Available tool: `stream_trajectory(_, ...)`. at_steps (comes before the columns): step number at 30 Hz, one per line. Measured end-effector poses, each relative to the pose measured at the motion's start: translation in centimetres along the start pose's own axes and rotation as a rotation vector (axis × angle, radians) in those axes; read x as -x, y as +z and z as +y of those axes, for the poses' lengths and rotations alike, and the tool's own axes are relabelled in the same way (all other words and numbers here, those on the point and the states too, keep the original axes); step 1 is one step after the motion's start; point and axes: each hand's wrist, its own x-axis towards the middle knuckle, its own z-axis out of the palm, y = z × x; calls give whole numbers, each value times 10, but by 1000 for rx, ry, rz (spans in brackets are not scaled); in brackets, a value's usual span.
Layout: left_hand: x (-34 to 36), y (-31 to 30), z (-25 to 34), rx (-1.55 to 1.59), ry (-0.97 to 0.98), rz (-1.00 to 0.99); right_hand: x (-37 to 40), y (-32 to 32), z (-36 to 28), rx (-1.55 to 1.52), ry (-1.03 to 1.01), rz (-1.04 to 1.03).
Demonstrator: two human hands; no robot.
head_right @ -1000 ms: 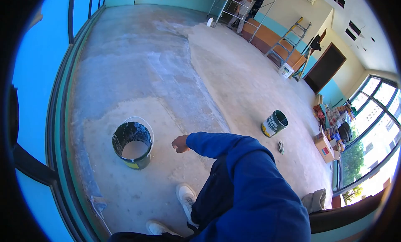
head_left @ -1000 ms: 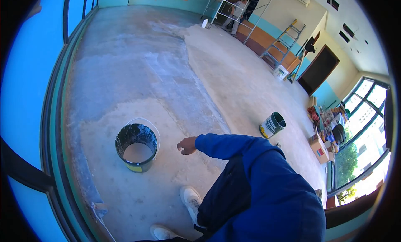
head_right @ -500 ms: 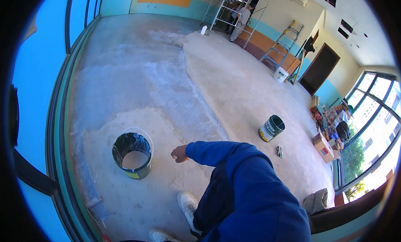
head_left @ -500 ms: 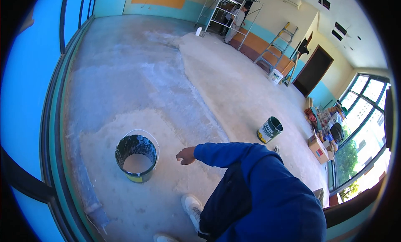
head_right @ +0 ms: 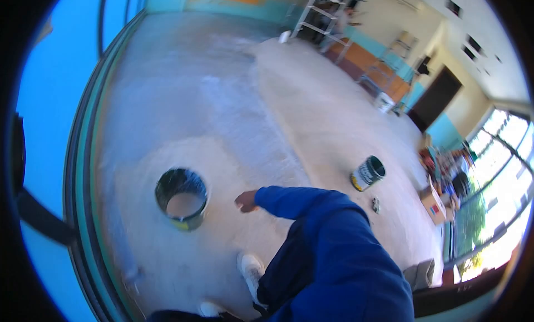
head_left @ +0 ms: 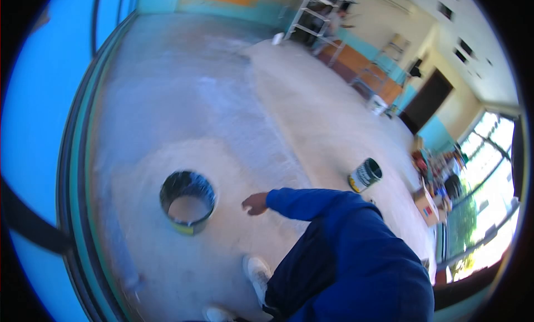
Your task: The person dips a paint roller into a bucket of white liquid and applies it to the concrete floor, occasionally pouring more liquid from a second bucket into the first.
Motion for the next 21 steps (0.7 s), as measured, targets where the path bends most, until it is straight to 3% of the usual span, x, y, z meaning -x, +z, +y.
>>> stream_trajectory(1,8,-8,-10,17,17,9,0,12,26,60,-184,221)
stream_trajectory(3,31,-20,-9,44,33,36,22,-10,10,-91,-76,109)
stream_trajectory(4,40,-23,-6,49,21,59,-2,8,51,108,-377,298)
stream_trajectory(5,44,-22,-3,45,-10,82,28,-31,-13,-78,-4,17)
stream_trajectory(6,37,-14,2,37,-25,109,21,-26,0,47,-263,152)
stream_trajectory(7,16,-7,3,47,-121,135,28,-35,-24,37,-86,74)
stream_trajectory(8,-4,5,-20,56,-83,155,37,-47,-49,17,3,17)
stream_trajectory(10,-9,3,13,145,-204,129,39,-48,-56,-9,45,-9)
stream_trajectory(12,2,-1,-5,149,-188,123,33,-49,-59,-28,65,-25)
stream_trajectory(15,52,-25,-13,107,-224,83,25,-48,-58,-34,52,-27)
stream_trajectory(21,166,-80,1,118,-490,81,9,-38,-57,-9,-9,-85)
